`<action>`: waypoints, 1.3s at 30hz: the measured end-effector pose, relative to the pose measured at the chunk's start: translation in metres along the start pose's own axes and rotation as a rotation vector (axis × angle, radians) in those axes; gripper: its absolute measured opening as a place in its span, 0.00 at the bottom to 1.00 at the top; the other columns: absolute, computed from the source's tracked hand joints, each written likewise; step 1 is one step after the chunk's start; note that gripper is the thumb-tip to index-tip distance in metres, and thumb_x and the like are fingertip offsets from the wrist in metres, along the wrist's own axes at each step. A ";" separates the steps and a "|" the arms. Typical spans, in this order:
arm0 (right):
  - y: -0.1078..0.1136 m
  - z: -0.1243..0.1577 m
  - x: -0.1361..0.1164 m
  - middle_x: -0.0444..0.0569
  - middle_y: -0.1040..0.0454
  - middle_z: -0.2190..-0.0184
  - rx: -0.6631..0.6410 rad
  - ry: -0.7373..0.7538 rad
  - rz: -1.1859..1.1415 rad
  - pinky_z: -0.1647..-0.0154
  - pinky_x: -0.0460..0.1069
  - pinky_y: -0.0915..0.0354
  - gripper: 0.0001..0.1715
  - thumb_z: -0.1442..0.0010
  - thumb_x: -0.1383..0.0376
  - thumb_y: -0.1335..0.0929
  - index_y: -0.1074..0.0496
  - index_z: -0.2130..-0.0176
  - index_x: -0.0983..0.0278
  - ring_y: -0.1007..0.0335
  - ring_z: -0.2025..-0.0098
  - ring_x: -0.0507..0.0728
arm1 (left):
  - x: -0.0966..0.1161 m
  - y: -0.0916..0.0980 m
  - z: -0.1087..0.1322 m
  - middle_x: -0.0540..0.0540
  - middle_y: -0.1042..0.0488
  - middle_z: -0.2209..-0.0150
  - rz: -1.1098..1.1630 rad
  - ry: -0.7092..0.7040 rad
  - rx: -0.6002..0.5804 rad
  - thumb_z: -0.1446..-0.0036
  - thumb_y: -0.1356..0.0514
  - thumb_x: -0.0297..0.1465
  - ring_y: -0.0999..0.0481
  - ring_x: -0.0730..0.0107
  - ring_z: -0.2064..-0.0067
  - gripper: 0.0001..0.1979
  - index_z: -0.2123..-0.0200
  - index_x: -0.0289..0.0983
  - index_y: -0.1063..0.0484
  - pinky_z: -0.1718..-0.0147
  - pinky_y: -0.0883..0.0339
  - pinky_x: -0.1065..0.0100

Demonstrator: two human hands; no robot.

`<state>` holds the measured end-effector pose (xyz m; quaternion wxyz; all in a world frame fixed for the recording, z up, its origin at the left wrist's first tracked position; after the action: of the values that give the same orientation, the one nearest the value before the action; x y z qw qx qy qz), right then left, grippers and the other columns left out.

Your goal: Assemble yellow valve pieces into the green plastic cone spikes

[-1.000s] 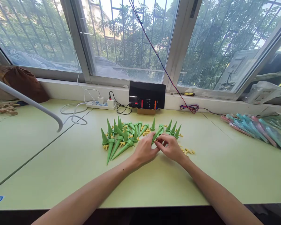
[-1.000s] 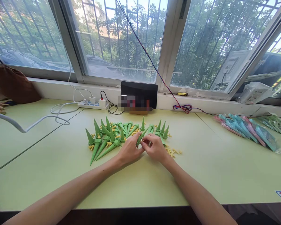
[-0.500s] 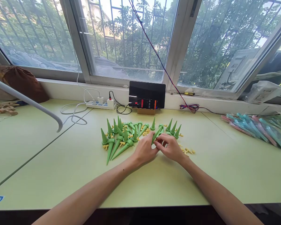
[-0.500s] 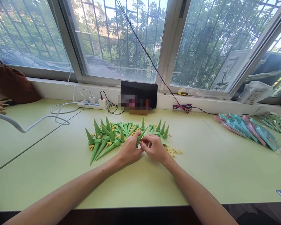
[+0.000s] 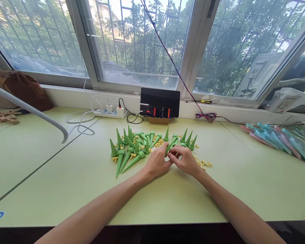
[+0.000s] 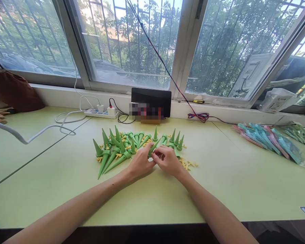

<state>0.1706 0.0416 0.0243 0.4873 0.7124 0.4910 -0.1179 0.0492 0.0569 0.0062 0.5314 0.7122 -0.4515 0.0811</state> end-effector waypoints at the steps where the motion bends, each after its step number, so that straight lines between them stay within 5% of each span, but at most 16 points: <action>1: 0.000 0.000 0.000 0.48 0.29 0.74 -0.001 -0.003 -0.001 0.71 0.49 0.38 0.12 0.36 0.62 0.34 0.27 0.71 0.62 0.34 0.72 0.54 | 0.000 0.000 0.000 0.47 0.26 0.64 -0.001 -0.002 0.001 0.47 0.44 0.28 0.26 0.62 0.65 0.13 0.57 0.40 0.35 0.67 0.38 0.67; 19: -0.007 0.000 0.010 0.49 0.23 0.69 -0.024 -0.150 -0.242 0.65 0.50 0.32 0.09 0.38 0.61 0.32 0.26 0.66 0.64 0.27 0.67 0.56 | 0.001 0.001 -0.001 0.48 0.28 0.67 0.010 -0.015 0.017 0.47 0.44 0.29 0.29 0.64 0.67 0.10 0.59 0.40 0.36 0.68 0.40 0.67; 30: -0.014 0.001 0.020 0.47 0.27 0.74 -0.071 -0.292 -0.445 0.77 0.48 0.37 0.16 0.39 0.53 0.30 0.27 0.68 0.64 0.35 0.76 0.53 | 0.000 0.000 0.000 0.49 0.29 0.68 0.043 -0.013 0.034 0.46 0.42 0.31 0.29 0.65 0.67 0.11 0.59 0.40 0.36 0.68 0.42 0.67; 39: -0.017 0.000 0.021 0.45 0.29 0.77 -0.092 -0.344 -0.556 0.76 0.49 0.39 0.18 0.41 0.51 0.29 0.28 0.70 0.63 0.38 0.77 0.51 | 0.003 0.001 0.000 0.50 0.30 0.69 0.049 -0.027 0.038 0.47 0.42 0.31 0.33 0.67 0.69 0.09 0.62 0.40 0.37 0.69 0.44 0.68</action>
<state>0.1672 0.0541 0.0007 0.5439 0.4980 0.5820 -0.3426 0.0508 0.0549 0.0086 0.5096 0.7118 -0.4744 0.0928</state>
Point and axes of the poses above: each hand's wrist, its own z-axis away from the middle knuckle, its own y-axis out of the back of the hand, x = y × z, the point moved 6 cm from there along -z, towards the middle knuckle
